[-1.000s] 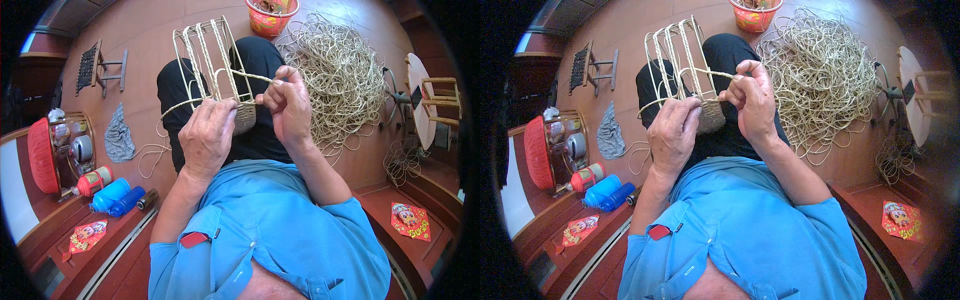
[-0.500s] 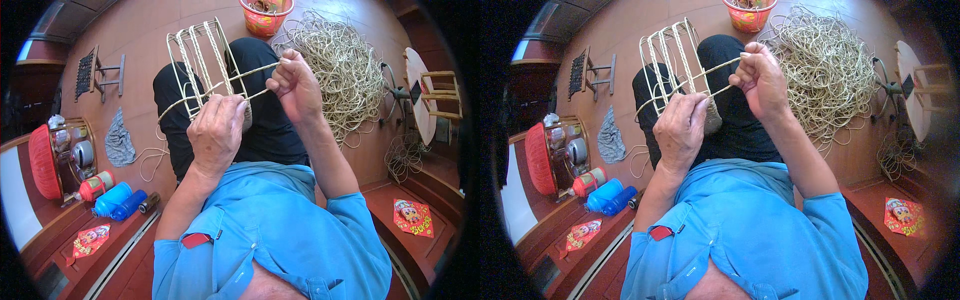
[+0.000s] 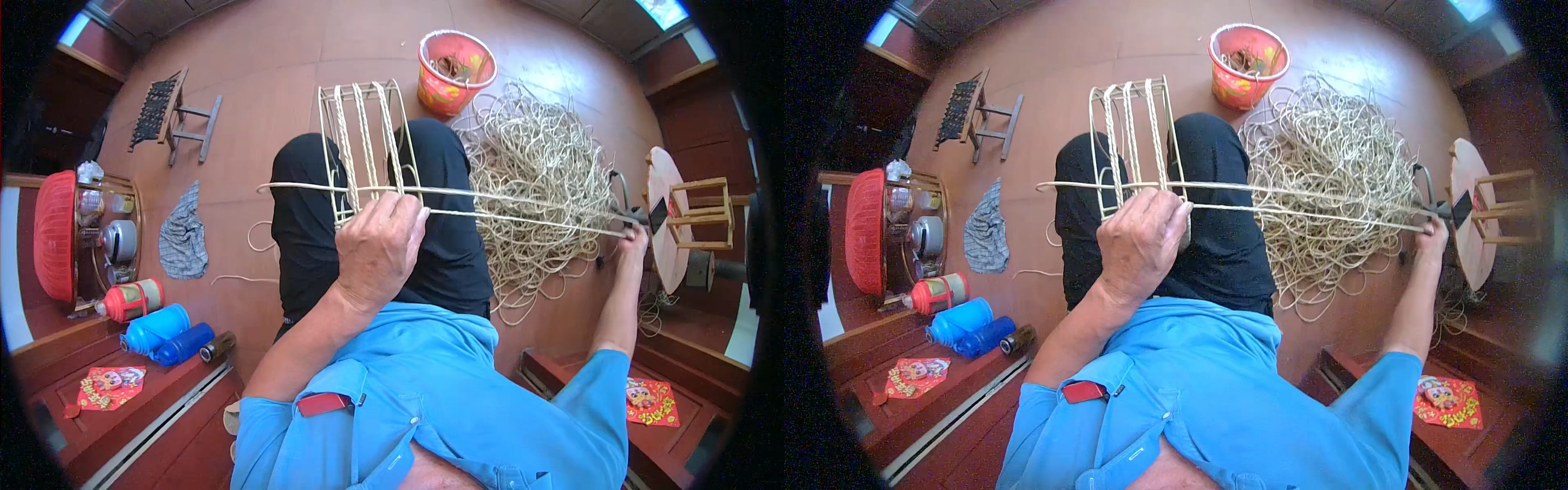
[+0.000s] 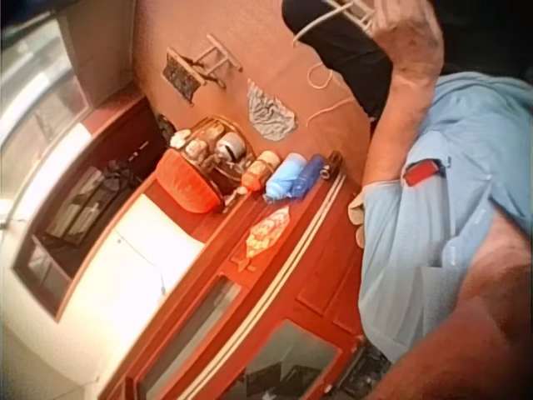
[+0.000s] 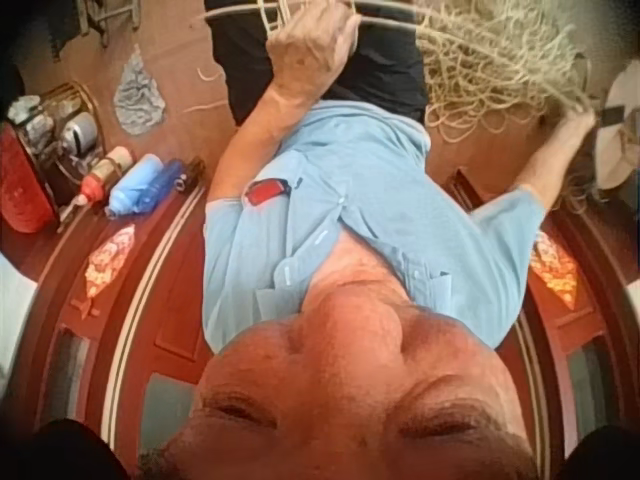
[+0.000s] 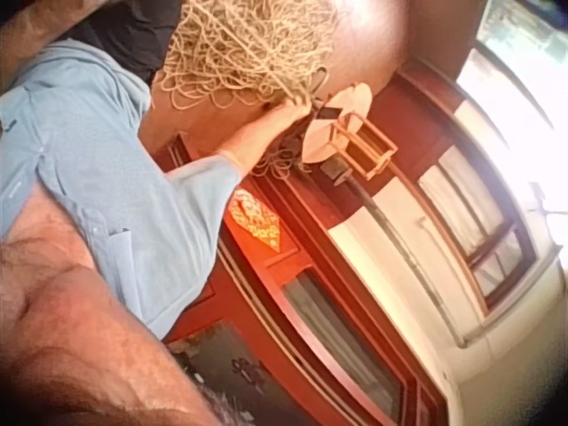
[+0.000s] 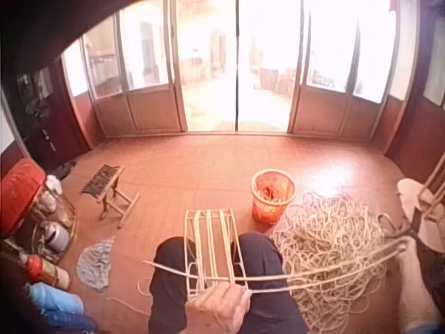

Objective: The person is weaving a small basket by hand using straw material.

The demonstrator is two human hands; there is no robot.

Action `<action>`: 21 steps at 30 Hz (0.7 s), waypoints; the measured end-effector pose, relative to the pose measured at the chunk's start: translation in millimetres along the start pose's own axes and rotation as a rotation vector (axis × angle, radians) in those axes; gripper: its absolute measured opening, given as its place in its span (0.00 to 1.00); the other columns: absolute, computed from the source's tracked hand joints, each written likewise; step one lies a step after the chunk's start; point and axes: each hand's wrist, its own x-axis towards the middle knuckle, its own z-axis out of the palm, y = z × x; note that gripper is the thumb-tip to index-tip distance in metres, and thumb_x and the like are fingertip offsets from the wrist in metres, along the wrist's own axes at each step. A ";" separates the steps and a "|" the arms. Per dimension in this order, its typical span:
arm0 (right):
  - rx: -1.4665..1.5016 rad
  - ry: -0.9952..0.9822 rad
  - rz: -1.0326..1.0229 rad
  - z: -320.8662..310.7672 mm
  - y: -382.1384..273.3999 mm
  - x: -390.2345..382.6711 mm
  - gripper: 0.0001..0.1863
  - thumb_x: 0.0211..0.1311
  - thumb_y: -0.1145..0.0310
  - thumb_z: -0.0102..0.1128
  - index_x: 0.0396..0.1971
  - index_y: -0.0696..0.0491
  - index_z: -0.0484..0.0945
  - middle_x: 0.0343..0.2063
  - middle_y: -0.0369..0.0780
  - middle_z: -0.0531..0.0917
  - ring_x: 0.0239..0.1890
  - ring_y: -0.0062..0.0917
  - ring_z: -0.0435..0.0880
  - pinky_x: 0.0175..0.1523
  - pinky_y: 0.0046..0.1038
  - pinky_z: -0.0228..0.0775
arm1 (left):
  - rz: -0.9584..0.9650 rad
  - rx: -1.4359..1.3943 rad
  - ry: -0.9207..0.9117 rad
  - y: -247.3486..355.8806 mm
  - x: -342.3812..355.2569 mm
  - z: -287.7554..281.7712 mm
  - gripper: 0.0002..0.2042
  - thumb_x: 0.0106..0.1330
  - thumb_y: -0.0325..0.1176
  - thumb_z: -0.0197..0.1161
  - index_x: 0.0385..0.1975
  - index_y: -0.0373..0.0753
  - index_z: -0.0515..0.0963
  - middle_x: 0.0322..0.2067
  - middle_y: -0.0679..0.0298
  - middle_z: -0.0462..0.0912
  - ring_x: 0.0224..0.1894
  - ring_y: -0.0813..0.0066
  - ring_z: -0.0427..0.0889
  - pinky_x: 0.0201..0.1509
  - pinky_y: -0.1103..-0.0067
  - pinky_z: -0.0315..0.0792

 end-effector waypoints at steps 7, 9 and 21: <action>-0.901 -0.528 -0.527 225.0 195.4 -221.6 0.21 0.69 0.72 0.68 0.61 0.58 0.82 0.55 0.48 0.88 0.58 0.34 0.85 0.67 0.35 0.76 | -0.047 0.133 -0.059 2.1 -1.5 -9.3 0.07 0.71 0.32 0.71 0.33 0.40 0.80 0.28 0.59 0.81 0.30 0.57 0.86 0.33 0.64 0.78; -1.038 -0.872 -0.855 287.5 193.1 -348.4 0.22 0.69 0.67 0.71 0.61 0.54 0.83 0.57 0.44 0.88 0.60 0.35 0.85 0.67 0.38 0.75 | -0.049 0.086 -0.078 5.8 3.3 -6.6 0.06 0.71 0.33 0.70 0.33 0.40 0.80 0.28 0.58 0.81 0.30 0.55 0.86 0.33 0.63 0.78; -1.349 -0.772 -0.818 234.7 201.9 -272.5 0.09 0.76 0.72 0.50 0.42 0.55 0.80 0.32 0.49 0.81 0.38 0.48 0.82 0.44 0.43 0.75 | -0.058 0.091 -0.030 5.2 -4.3 -6.3 0.08 0.69 0.33 0.72 0.31 0.41 0.79 0.27 0.60 0.81 0.29 0.58 0.86 0.32 0.65 0.77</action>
